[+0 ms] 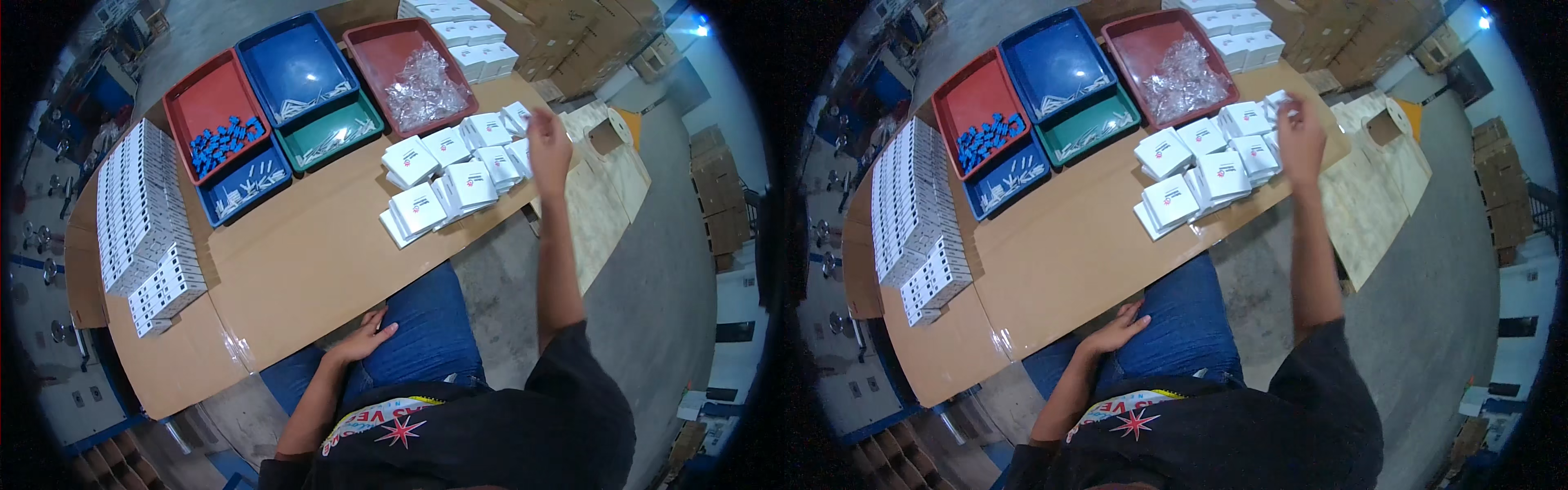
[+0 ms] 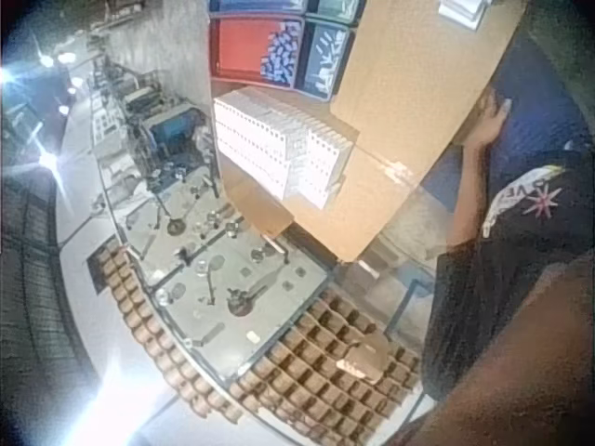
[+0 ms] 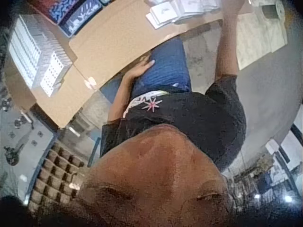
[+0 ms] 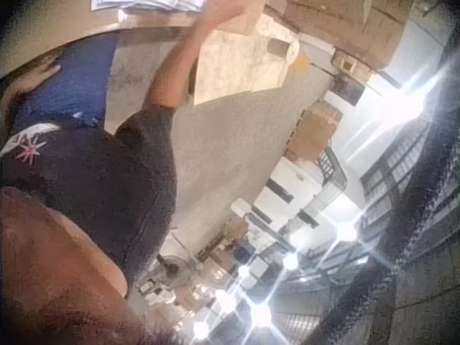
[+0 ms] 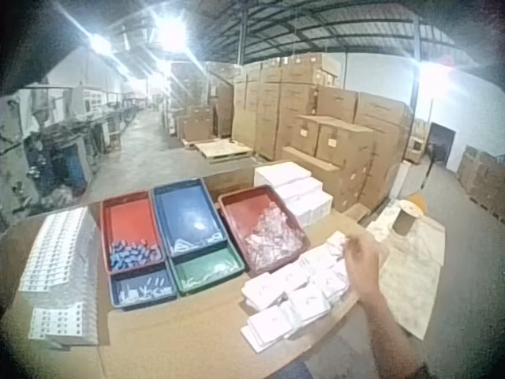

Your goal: The person assembles small electronic devices by placing components into white boxes and closing them. They handle circuit boards, plastic bags, and small parts from trays, then stack the completed boxes on the table.

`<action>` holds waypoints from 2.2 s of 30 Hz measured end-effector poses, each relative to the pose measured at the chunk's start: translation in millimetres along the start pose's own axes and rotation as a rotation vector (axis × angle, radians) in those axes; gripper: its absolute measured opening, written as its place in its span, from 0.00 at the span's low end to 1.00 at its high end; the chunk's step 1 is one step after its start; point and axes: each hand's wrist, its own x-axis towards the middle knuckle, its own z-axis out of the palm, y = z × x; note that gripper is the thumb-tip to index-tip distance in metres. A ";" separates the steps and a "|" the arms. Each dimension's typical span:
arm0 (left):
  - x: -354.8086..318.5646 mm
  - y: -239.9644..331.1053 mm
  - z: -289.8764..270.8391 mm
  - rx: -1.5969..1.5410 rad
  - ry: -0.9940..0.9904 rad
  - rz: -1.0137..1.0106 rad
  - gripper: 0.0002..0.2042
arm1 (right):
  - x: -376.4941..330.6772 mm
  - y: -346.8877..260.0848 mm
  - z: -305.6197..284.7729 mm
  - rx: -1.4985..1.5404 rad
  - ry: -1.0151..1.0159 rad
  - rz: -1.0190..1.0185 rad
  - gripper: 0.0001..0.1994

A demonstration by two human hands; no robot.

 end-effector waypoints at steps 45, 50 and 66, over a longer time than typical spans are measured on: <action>5.3 22.2 18.9 0.152 0.129 0.036 0.43 | 123.7 -6.5 25.9 0.791 -0.674 0.374 0.23; -9.0 30.0 19.1 0.352 0.175 -0.049 0.37 | 57.0 -107.7 104.2 0.604 -1.220 0.089 0.30; 37.1 69.1 -62.5 -0.045 1.165 0.452 0.47 | -65.5 -111.7 208.3 0.192 -1.897 -0.173 0.32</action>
